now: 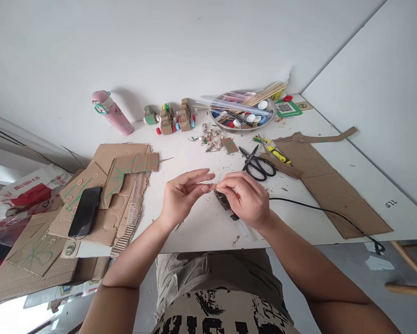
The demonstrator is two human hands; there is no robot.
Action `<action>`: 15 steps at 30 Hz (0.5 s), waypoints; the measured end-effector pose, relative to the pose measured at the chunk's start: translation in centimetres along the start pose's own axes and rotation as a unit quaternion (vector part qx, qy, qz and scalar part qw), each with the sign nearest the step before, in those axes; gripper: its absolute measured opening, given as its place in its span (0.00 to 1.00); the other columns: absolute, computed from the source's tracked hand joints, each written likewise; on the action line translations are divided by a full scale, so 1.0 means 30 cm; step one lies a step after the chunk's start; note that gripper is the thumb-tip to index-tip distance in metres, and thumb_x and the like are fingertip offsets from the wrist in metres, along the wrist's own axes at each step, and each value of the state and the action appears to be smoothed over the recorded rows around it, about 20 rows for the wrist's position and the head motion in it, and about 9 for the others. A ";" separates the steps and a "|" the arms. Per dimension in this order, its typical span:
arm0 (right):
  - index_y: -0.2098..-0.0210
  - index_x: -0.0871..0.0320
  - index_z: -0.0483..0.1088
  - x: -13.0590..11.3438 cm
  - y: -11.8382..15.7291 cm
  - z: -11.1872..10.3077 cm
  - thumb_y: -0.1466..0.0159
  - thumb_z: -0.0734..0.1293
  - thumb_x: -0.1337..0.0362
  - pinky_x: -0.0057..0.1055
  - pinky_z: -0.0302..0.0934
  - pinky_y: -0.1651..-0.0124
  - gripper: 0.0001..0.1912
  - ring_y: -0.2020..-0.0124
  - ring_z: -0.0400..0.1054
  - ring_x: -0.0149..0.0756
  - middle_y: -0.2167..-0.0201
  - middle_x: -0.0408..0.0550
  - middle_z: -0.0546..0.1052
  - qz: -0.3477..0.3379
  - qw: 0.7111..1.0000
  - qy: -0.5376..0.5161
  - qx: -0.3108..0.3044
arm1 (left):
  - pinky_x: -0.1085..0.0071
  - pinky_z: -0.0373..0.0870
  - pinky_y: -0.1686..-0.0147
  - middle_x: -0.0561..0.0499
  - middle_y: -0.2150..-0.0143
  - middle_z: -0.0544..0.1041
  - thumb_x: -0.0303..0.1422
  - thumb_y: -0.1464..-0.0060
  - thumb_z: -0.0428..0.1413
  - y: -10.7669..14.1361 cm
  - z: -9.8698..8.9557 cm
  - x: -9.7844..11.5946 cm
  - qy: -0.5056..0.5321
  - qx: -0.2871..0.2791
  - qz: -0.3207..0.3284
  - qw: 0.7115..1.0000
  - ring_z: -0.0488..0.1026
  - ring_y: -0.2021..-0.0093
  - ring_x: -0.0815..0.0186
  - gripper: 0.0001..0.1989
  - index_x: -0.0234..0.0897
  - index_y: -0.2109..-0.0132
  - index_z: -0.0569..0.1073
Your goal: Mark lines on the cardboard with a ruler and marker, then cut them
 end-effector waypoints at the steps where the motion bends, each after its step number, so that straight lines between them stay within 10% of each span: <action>1: 0.58 0.50 0.72 0.007 0.003 0.002 0.25 0.65 0.71 0.31 0.73 0.66 0.09 0.68 0.80 0.36 0.67 0.44 0.83 0.008 1.000 0.002 0.001 | 0.56 0.89 0.51 0.43 0.53 0.90 0.48 0.56 0.78 -0.006 0.004 -0.009 0.015 -0.001 -0.015 1.000 0.90 0.56 0.52 0.27 0.40 0.52 0.86; 8: 0.64 0.50 0.71 0.138 0.051 -0.067 0.22 0.63 0.63 0.34 0.71 0.68 0.12 0.73 0.76 0.37 0.73 0.44 0.80 0.124 0.992 0.017 -0.009 | 0.59 0.88 0.52 0.44 0.54 0.90 0.46 0.64 0.81 -0.034 -0.071 -0.047 0.090 0.030 -0.077 0.993 0.89 0.56 0.55 0.31 0.42 0.52 0.86; 12: 0.71 0.50 0.69 0.192 0.117 -0.114 0.21 0.61 0.56 0.33 0.68 0.74 0.21 0.77 0.74 0.37 0.77 0.44 0.78 0.157 0.977 -0.013 -0.142 | 0.63 0.87 0.52 0.47 0.56 0.90 0.43 0.66 0.81 -0.030 -0.151 -0.033 0.098 0.081 -0.062 0.990 0.88 0.58 0.60 0.27 0.43 0.56 0.87; 15: 0.58 0.50 0.78 0.183 0.186 -0.115 0.24 0.65 0.54 0.39 0.74 0.67 0.12 0.64 0.81 0.46 0.64 0.49 0.85 0.136 0.958 -0.005 -0.250 | 0.66 0.85 0.53 0.49 0.59 0.89 0.41 0.69 0.82 -0.027 -0.166 -0.033 0.104 0.093 -0.056 0.989 0.86 0.61 0.64 0.25 0.43 0.61 0.87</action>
Point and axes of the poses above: each hand's wrist, its own y-axis away from the middle knuckle, its own z-axis out of the palm, x = y × z, the point moved 6 cm from there along -y, towards the middle knuckle
